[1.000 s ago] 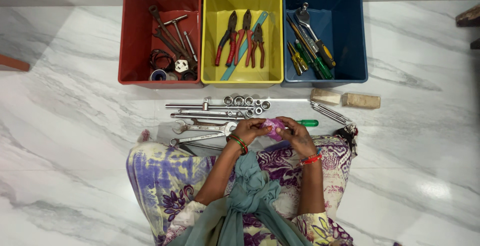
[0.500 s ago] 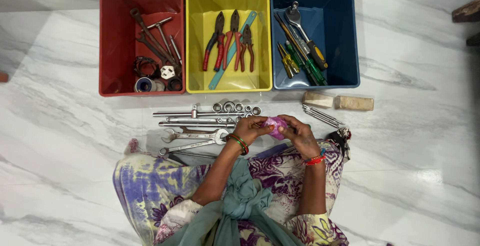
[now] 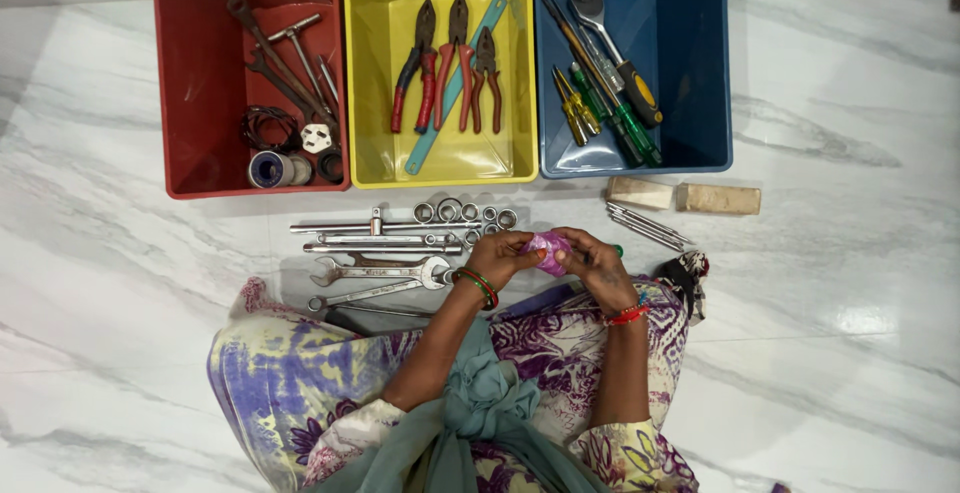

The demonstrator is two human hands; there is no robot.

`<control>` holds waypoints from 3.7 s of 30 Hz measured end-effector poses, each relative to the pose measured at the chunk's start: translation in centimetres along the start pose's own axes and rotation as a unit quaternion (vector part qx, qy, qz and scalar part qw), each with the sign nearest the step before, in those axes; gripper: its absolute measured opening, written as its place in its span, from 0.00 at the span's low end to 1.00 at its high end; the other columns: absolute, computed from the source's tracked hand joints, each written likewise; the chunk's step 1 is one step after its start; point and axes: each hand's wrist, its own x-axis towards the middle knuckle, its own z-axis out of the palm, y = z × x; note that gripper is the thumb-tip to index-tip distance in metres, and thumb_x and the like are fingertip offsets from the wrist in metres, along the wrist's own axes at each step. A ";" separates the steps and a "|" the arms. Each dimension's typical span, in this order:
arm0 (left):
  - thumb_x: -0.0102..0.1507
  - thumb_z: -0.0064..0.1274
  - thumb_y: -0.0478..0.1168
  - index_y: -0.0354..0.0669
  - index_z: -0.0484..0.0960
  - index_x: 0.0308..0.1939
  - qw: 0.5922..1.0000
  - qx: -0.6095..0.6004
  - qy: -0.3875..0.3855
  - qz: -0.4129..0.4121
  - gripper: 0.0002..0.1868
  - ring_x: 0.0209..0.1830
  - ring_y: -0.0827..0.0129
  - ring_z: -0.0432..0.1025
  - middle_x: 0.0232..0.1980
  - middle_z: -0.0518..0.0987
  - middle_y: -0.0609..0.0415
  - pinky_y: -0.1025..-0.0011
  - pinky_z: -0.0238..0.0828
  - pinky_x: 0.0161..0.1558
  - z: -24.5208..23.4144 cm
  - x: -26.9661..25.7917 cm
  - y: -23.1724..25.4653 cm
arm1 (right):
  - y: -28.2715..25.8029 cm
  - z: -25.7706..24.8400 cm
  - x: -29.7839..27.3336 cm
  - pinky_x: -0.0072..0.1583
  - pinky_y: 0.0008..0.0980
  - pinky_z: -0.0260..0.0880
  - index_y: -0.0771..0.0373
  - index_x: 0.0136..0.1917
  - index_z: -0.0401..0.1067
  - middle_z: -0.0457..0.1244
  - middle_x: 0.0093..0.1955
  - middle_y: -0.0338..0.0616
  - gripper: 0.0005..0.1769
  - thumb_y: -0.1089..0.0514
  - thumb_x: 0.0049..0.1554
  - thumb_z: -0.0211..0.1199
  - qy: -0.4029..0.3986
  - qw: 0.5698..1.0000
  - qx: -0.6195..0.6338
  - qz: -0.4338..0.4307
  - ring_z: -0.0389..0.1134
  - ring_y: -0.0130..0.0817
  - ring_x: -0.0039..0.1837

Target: The person sits on the floor and organizes small metal parts from a plastic bag into a yellow bin. They handle the parts one by one, placing them into the bin while other tools like wrenches and sockets are laid out nearby.

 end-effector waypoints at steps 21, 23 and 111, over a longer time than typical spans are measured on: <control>0.59 0.62 0.29 0.29 0.80 0.56 1.000 -0.002 0.014 -0.007 0.21 0.45 0.70 0.79 0.48 0.85 0.47 0.75 0.78 0.48 -1.2 0.3 -3.6 | 1.9 0.4 1.5 0.55 0.29 0.76 0.64 0.67 0.72 0.71 0.56 0.43 0.28 0.63 0.53 0.70 -0.051 0.998 0.024 -0.006 0.73 0.29 0.53; 0.60 0.63 0.30 0.27 0.81 0.55 1.000 0.022 0.021 0.005 0.20 0.45 0.71 0.79 0.48 0.85 0.47 0.75 0.78 0.48 -1.1 0.1 -3.1 | 1.4 0.4 1.1 0.54 0.30 0.75 0.63 0.66 0.73 0.71 0.56 0.44 0.26 0.62 0.55 0.70 -0.041 0.999 0.019 -0.001 0.72 0.30 0.52; 0.56 0.64 0.55 0.40 0.87 0.50 0.944 0.285 0.148 0.073 0.26 0.42 0.58 0.82 0.44 0.86 0.42 0.65 0.77 0.47 -2.8 -4.3 -8.0 | 4.6 5.1 -4.3 0.63 0.34 0.71 0.65 0.68 0.70 0.70 0.59 0.47 0.29 0.65 0.53 0.70 -0.131 0.987 -0.075 -0.052 0.71 0.34 0.58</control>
